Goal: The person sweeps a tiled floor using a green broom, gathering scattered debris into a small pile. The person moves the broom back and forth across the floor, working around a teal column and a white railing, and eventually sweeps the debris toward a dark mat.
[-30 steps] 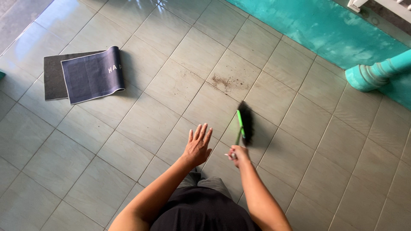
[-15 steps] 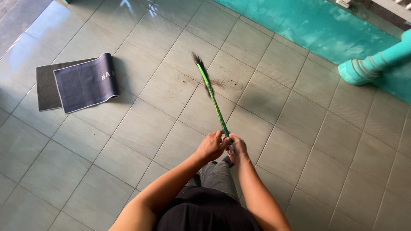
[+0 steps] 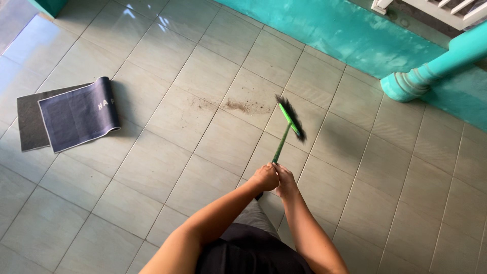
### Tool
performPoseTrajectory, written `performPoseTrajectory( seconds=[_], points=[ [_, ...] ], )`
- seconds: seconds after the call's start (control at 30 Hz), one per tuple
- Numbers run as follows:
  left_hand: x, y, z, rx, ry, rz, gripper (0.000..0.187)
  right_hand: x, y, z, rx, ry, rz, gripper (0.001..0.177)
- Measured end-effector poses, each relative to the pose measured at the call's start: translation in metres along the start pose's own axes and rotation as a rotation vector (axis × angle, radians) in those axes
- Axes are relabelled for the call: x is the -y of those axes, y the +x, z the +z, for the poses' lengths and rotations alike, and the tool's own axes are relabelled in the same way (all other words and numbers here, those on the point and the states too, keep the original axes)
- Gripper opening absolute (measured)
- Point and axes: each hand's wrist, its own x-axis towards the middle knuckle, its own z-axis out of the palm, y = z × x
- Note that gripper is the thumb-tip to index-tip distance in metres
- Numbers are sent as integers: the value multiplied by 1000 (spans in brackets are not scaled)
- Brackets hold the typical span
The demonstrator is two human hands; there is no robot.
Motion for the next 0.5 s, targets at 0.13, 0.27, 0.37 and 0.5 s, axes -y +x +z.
performPoseTrajectory(
  seconds=[0.13, 0.27, 0.37, 0.5],
  points=[
    [-14, 45, 18, -125, 89, 92, 31, 9, 55, -50, 111, -42, -42, 26],
    [-22, 64, 8, -102, 154, 71, 33, 27, 83, -49, 51, -124, 126, 38],
    [-7, 72, -1, -183, 213, -37, 28, 36, 92, -35, 83, -220, 241, 48],
    [25, 73, -21, -303, 182, -201, 20, 58, 95, -13, 190, -313, 197, 50]
  ],
)
